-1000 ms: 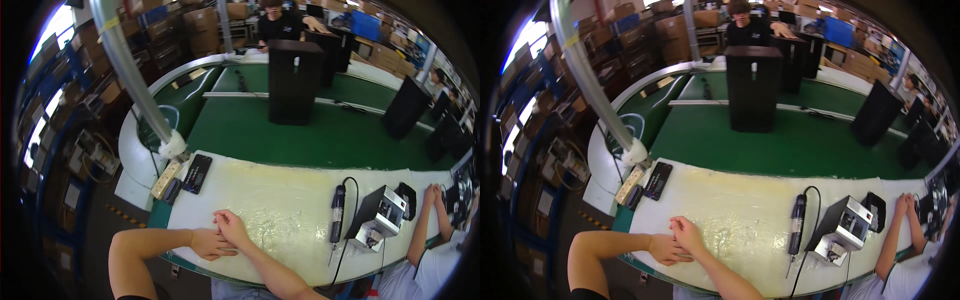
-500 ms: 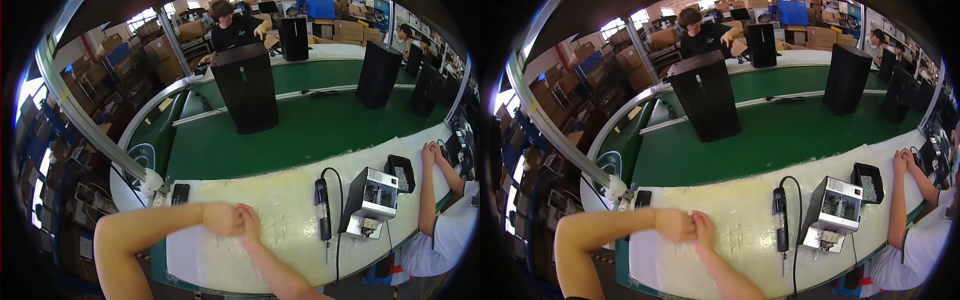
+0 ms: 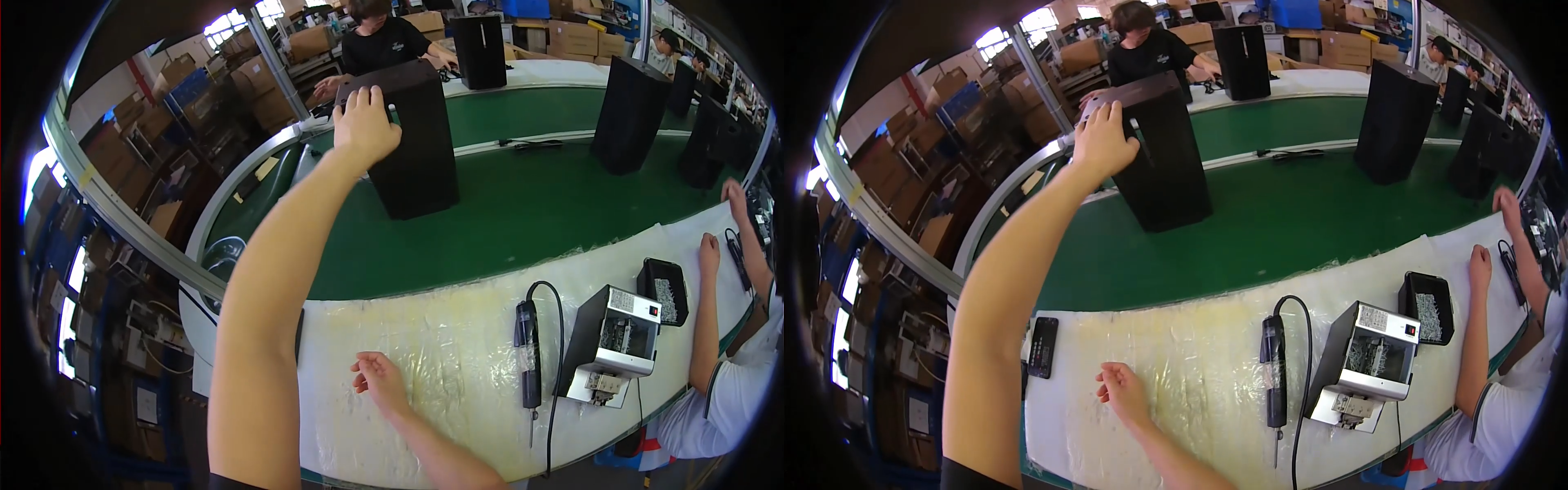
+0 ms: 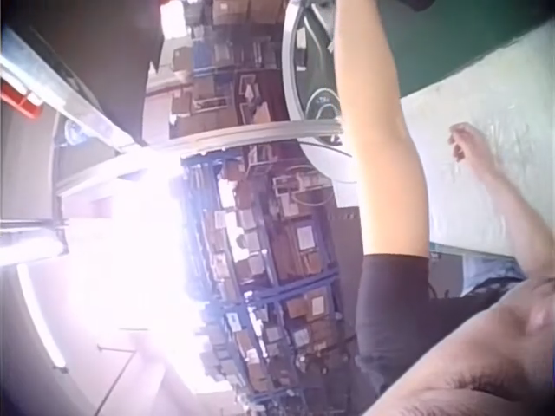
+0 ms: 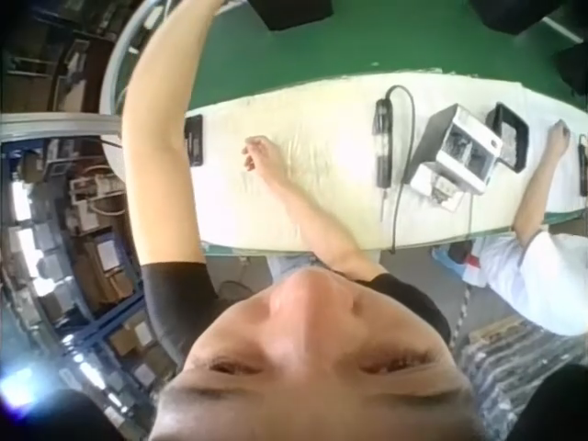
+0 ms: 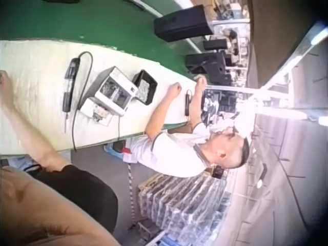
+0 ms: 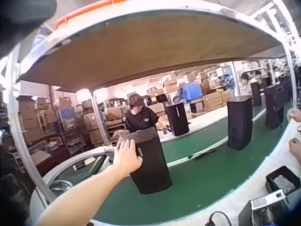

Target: Using an electric screwdriver to secure components into electronic device housings on an assembly line.

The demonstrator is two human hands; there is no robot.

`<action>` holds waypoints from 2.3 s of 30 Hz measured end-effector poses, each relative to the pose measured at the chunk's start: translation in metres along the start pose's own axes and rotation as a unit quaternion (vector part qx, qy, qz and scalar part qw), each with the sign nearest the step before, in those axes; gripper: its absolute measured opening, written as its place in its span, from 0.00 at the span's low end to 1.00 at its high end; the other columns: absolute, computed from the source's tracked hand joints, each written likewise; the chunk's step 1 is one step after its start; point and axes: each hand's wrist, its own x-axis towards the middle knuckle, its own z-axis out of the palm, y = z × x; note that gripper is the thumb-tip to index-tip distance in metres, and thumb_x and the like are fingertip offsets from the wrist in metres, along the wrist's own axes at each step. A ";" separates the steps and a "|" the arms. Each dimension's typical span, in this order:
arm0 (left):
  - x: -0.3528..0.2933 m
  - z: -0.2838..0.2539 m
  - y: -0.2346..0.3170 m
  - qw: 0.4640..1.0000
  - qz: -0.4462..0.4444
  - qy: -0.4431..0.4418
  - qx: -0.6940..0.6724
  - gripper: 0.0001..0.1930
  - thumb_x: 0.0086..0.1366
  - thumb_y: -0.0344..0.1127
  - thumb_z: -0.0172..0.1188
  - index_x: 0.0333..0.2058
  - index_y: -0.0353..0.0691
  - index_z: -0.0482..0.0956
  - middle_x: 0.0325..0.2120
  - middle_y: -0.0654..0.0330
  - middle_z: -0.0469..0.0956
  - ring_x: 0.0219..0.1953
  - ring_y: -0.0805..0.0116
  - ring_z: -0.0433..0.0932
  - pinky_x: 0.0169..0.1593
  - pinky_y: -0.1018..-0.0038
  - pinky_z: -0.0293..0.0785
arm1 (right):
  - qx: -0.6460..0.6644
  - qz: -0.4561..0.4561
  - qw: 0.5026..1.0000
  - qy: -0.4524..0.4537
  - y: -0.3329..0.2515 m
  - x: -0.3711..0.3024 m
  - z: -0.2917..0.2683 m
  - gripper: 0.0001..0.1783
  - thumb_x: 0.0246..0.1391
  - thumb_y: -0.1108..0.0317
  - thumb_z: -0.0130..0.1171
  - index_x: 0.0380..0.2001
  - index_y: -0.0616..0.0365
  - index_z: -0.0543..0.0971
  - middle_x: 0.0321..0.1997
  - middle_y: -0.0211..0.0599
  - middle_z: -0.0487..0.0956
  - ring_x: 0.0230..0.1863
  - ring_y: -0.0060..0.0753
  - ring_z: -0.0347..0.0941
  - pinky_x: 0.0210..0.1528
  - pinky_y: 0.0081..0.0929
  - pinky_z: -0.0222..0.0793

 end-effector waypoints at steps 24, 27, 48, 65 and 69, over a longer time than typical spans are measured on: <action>-0.109 -0.111 -0.016 0.956 -0.239 0.044 -0.164 0.27 0.70 0.49 0.42 0.28 0.29 0.79 0.23 0.38 0.77 0.29 0.47 0.78 0.38 0.58 0.72 | -0.021 -0.145 0.978 0.148 -0.024 0.004 -0.013 0.16 0.62 0.69 0.49 0.52 0.60 0.66 0.38 0.37 0.74 0.25 0.26 0.73 0.26 0.23 0.72; -0.192 -0.145 -0.067 0.884 -0.313 0.077 -0.339 0.28 0.68 0.51 0.46 0.33 0.25 0.78 0.22 0.51 0.78 0.29 0.65 0.75 0.40 0.68 0.69 | 0.075 -0.261 0.928 0.256 -0.048 0.002 -0.028 0.18 0.64 0.68 0.45 0.55 0.59 0.63 0.45 0.38 0.70 0.35 0.27 0.73 0.31 0.23 0.72; -0.582 -0.181 -0.108 0.259 -0.532 0.061 -0.804 0.25 0.68 0.54 0.47 0.48 0.38 0.72 0.45 0.56 0.75 0.45 0.65 0.74 0.47 0.71 0.74 | -0.674 -0.300 0.509 0.443 -0.135 -0.092 -0.126 0.27 0.53 0.70 0.56 0.56 0.66 0.65 0.52 0.57 0.69 0.53 0.56 0.67 0.54 0.44 0.64; -0.534 -0.115 -0.136 0.320 -0.470 -0.029 -0.822 0.09 0.65 0.40 0.57 0.36 0.40 0.79 0.25 0.60 0.80 0.25 0.73 0.78 0.30 0.79 0.76 | -0.407 -0.488 0.662 0.398 -0.205 -0.207 -0.116 0.17 0.54 0.72 0.57 0.46 0.65 0.69 0.37 0.44 0.75 0.35 0.30 0.74 0.37 0.24 0.71; -0.505 -0.102 -0.095 0.543 -0.572 -0.015 -0.615 0.14 0.65 0.39 0.56 0.19 0.48 0.70 0.14 0.69 0.67 0.16 0.78 0.66 0.21 0.78 0.63 | -0.238 -0.686 0.587 0.359 -0.247 -0.241 -0.086 0.16 0.54 0.76 0.54 0.47 0.67 0.67 0.33 0.42 0.77 0.25 0.25 0.72 0.31 0.19 0.70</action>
